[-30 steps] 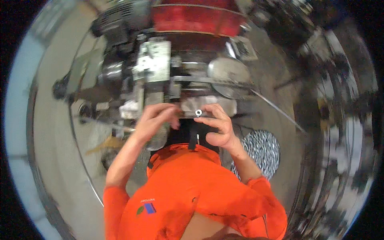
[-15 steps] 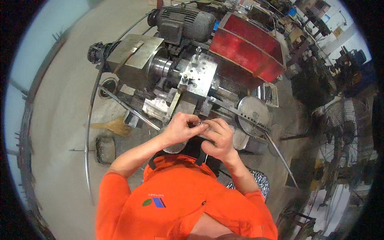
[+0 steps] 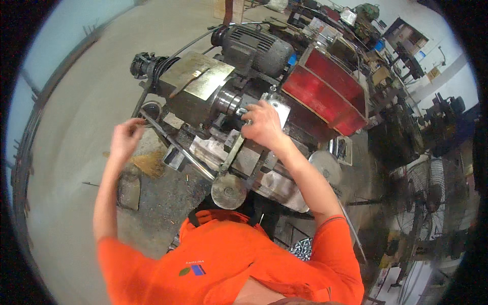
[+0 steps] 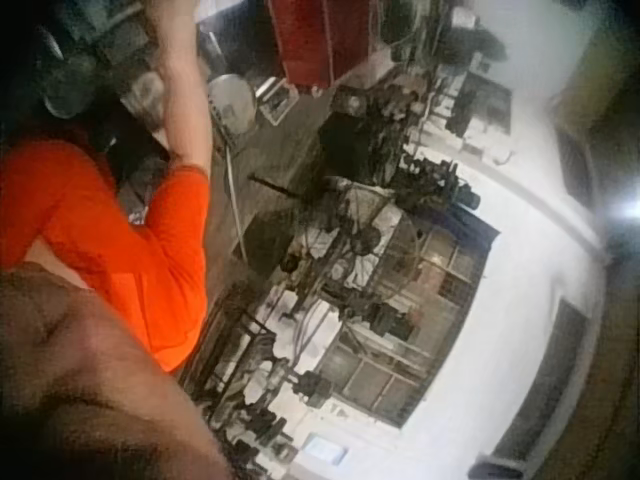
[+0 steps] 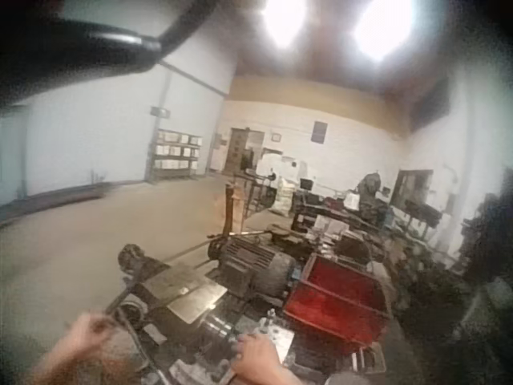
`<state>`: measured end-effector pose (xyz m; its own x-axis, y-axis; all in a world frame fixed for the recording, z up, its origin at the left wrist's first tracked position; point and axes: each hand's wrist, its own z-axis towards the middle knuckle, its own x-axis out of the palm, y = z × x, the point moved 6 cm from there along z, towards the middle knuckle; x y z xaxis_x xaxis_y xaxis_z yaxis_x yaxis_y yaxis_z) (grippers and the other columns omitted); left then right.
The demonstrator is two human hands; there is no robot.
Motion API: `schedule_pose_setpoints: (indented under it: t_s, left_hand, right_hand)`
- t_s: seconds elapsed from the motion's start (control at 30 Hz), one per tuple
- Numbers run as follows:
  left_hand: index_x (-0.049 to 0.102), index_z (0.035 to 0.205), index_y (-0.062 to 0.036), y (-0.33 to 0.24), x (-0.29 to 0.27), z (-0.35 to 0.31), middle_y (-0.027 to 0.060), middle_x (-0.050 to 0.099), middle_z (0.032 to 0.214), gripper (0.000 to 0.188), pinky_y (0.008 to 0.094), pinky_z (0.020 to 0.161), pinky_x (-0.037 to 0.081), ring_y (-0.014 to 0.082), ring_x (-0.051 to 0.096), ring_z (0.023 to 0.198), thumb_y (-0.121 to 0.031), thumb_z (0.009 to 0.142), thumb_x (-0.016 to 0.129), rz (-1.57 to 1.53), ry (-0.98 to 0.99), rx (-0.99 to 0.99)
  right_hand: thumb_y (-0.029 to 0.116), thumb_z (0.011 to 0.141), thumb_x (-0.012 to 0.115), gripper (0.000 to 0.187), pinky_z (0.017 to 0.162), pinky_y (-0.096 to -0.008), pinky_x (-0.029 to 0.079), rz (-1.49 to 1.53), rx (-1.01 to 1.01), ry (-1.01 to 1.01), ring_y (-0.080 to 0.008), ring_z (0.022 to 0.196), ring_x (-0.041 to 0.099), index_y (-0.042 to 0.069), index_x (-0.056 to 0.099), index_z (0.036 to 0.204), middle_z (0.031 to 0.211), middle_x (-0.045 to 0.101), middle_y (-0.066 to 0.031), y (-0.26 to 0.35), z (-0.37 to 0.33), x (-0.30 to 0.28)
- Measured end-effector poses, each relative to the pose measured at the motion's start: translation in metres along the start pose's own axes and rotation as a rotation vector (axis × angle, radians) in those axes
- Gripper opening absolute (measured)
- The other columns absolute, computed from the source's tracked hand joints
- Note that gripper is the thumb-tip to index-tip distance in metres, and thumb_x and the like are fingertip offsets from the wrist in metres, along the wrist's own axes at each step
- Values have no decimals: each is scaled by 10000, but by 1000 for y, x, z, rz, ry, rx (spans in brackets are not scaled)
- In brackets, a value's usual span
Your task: The person operates a metal cutting machine in a workshop, repeatedly inserting metal rods, actuating the cutting mechanism, and collecting the cut pieces. The person handles the rods and machine controls by hand throughout the sequence.
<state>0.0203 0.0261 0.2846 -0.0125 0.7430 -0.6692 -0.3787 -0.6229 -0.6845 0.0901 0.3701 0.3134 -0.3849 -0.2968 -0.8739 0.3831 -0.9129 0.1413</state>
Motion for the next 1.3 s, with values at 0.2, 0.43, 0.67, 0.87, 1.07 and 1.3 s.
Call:
schedule_pose_setpoints:
  t_s: [0.2, 0.43, 0.67, 0.87, 1.07, 1.3]
  left_hand:
    - [576, 996, 20, 121, -67, -69, 48, 565, 640, 256, 265, 594, 442, 111, 519, 606, -94, 767, 568, 60, -76, -279]
    - [569, 935, 27, 114, -31, -130, 159, 598, 704, 325, 362, 641, 453, 244, 592, 682, -210, 731, 656, 151, 68, -463]
    - [573, 833, 17, 122, -37, -117, 231, 592, 760, 243, 439, 668, 454, 384, 579, 749, -176, 697, 631, 482, 74, -480]
    - [592, 783, -11, 136, -49, -105, 218, 593, 733, 156, 448, 647, 468, 364, 589, 714, -154, 722, 574, 750, 85, -430]
    - [552, 695, -55, 266, -143, -25, 149, 582, 637, 49, 433, 511, 443, 308, 590, 595, -104, 688, 551, 1170, 59, -105]
    - [582, 811, -65, 275, -144, -11, 166, 611, 764, 121, 401, 646, 483, 314, 603, 708, -60, 701, 532, 1158, -12, -326]
  right_hand:
    - [195, 526, 583, 266, 732, -381, 471, -108, 357, 382, -330, 814, 576, 82, 694, 741, 822, 639, -152, -52, 21, 70]
    - [197, 537, 603, 296, 774, -375, 483, 198, 363, 324, -352, 829, 595, 107, 699, 802, 854, 631, -189, -58, 16, 77]
    - [193, 537, 593, 275, 738, -376, 500, -60, 373, 423, -355, 756, 618, 0, 663, 719, 767, 627, -208, -39, 47, 76]
    - [178, 520, 581, 231, 680, -414, 488, 80, 354, 331, -375, 695, 599, -31, 622, 610, 661, 582, -255, -30, 41, 66]
    - [166, 531, 581, 210, 731, -412, 473, -44, 497, 380, -374, 770, 580, -25, 627, 604, 707, 587, -233, -42, 37, 76]
    - [228, 512, 583, 273, 688, -399, 481, -79, 395, 341, -372, 718, 565, 4, 655, 652, 711, 596, -225, -37, 37, 75]
